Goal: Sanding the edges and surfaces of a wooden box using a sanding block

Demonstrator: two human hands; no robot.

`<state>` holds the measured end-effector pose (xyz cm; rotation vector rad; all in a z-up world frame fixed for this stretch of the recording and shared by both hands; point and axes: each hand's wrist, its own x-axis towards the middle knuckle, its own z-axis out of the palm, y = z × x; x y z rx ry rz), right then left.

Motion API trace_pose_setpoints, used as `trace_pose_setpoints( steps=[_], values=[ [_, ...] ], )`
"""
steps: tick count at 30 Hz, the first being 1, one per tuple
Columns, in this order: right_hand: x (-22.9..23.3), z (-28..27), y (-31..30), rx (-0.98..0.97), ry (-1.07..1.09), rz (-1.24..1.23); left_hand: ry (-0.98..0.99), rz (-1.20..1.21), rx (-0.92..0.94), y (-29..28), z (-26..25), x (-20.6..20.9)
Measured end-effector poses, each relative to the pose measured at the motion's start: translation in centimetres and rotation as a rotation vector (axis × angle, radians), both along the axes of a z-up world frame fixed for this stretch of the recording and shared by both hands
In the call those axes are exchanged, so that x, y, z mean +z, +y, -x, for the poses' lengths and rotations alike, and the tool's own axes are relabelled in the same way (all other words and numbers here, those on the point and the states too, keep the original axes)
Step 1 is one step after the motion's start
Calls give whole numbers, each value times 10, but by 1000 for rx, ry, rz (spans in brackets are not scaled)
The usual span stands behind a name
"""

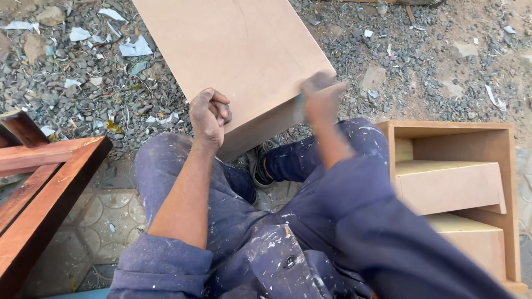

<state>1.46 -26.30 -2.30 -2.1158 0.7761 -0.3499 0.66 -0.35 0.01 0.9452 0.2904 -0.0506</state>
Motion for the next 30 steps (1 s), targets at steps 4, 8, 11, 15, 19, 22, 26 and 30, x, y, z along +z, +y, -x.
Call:
trace_pose_setpoints(
  steps=[4,8,11,15,19,22,26,30],
  values=[
    [48,83,149,261,-189,-187,8,31,14,3,0,2],
    [63,91,143,422,379,-203,28,2,18,3,4,11],
    [77,90,109,631,325,-51,26,-35,2,-2,2,10],
    [78,74,53,1107,-20,-139,15,-61,10,-4,4,10],
    [21,35,-38,553,-109,-403,4,-118,-3,-6,2,6],
    [55,29,-45,203,-122,-272,-12,-174,0,-8,0,6],
    [135,72,43,914,420,-196,24,-210,5,-7,2,6],
    [126,104,88,1447,396,81,35,-196,19,-7,0,4]
  ],
)
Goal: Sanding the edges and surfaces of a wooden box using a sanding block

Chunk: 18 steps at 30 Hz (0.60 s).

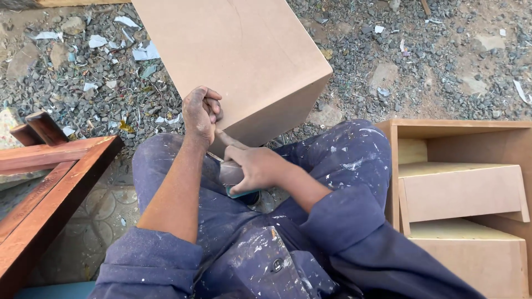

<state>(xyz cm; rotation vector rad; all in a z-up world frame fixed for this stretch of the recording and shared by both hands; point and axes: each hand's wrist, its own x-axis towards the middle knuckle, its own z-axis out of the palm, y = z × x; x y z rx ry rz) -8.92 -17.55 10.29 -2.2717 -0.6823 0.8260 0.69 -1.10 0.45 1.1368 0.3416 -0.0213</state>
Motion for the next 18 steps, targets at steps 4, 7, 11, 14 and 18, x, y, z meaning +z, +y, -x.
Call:
trace_pose_setpoints(
  steps=[4,7,11,14,18],
  values=[
    [-4,-22,-22,35,-82,11,46,28,8,5,-4,-17],
    [-17,-50,-85,-232,-13,225,12,-11,0,-6,1,5],
    [-86,-81,-190,-1163,-100,-75,-5,-22,10,-6,3,5],
    [-120,-92,-217,-1451,-128,-220,-22,-49,11,-11,2,4],
    [-140,-111,-227,-1573,-102,-381,-197,-820,-97,-28,-7,-46]
  ],
)
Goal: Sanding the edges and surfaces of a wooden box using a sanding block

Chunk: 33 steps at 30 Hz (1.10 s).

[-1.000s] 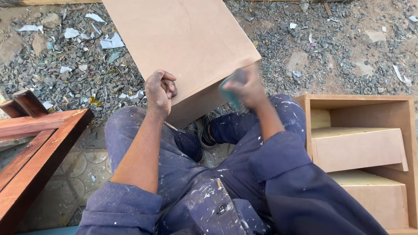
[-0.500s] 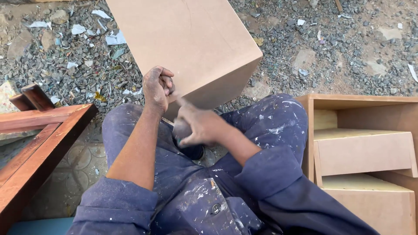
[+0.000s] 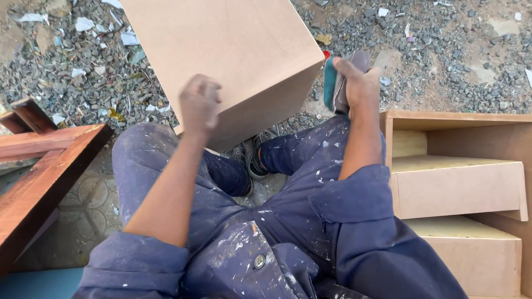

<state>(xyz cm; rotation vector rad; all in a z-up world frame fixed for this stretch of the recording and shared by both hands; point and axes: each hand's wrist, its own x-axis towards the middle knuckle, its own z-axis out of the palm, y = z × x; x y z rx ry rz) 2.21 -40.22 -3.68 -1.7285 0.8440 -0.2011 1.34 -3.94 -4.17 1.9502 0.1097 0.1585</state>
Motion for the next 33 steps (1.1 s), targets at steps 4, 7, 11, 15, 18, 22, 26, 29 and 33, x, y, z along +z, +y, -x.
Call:
trace_pose_setpoints(
  steps=[4,7,11,15,18,22,26,29,33],
  values=[
    [63,12,22,-15,-125,-244,-325,-344,-175,-101,39,59],
    [42,5,16,11,-103,-278,-180,-892,-433,-144,45,56],
    [11,-1,1,-40,-238,-306,173,-917,-518,-139,55,71],
    [-9,-11,-13,-21,-117,-282,276,-972,-471,-82,84,70],
    [-7,-11,-7,-10,-61,-294,415,-1043,-301,-41,107,80],
    [5,-8,17,3,-126,-294,472,-860,23,4,114,73],
    [6,-2,29,48,-105,-205,186,-907,-36,-13,121,58],
    [-1,6,36,83,-102,-145,103,-913,-268,-42,119,59],
    [-11,18,39,167,-131,-24,323,-940,-496,-42,126,67]
  ],
)
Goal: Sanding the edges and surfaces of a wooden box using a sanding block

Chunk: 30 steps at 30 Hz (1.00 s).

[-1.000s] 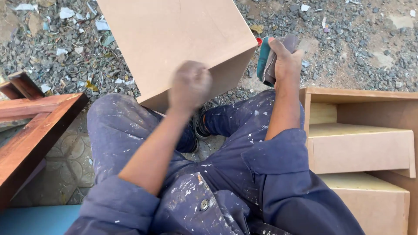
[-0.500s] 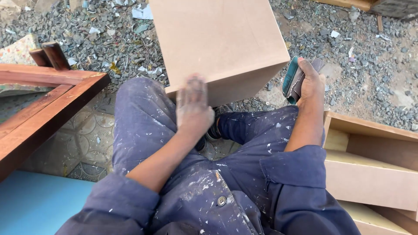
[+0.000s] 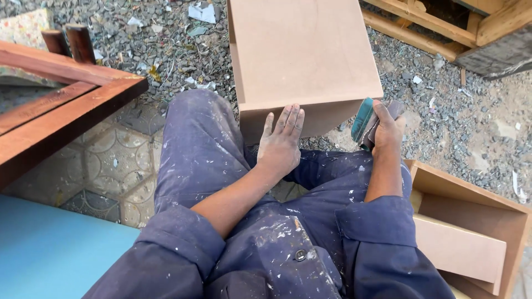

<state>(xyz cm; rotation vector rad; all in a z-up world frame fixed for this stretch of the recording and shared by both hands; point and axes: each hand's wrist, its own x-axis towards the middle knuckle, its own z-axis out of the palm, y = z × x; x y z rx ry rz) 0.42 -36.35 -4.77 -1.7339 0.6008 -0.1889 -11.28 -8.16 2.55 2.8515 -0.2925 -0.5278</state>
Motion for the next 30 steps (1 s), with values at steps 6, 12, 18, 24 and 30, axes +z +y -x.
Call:
trace_pose_setpoints(
  steps=[6,12,18,24,30],
  values=[
    [57,26,53,74,-41,215,-16,89,294,39,-2,12],
    [66,37,116,239,-3,435,41,693,880,80,-22,-41],
    [75,54,195,113,26,559,30,1018,1074,102,-53,-103],
    [84,98,293,263,122,365,114,1486,1320,106,-61,-109],
    [63,67,206,8,3,483,154,1505,1318,110,-64,-114]
  ],
)
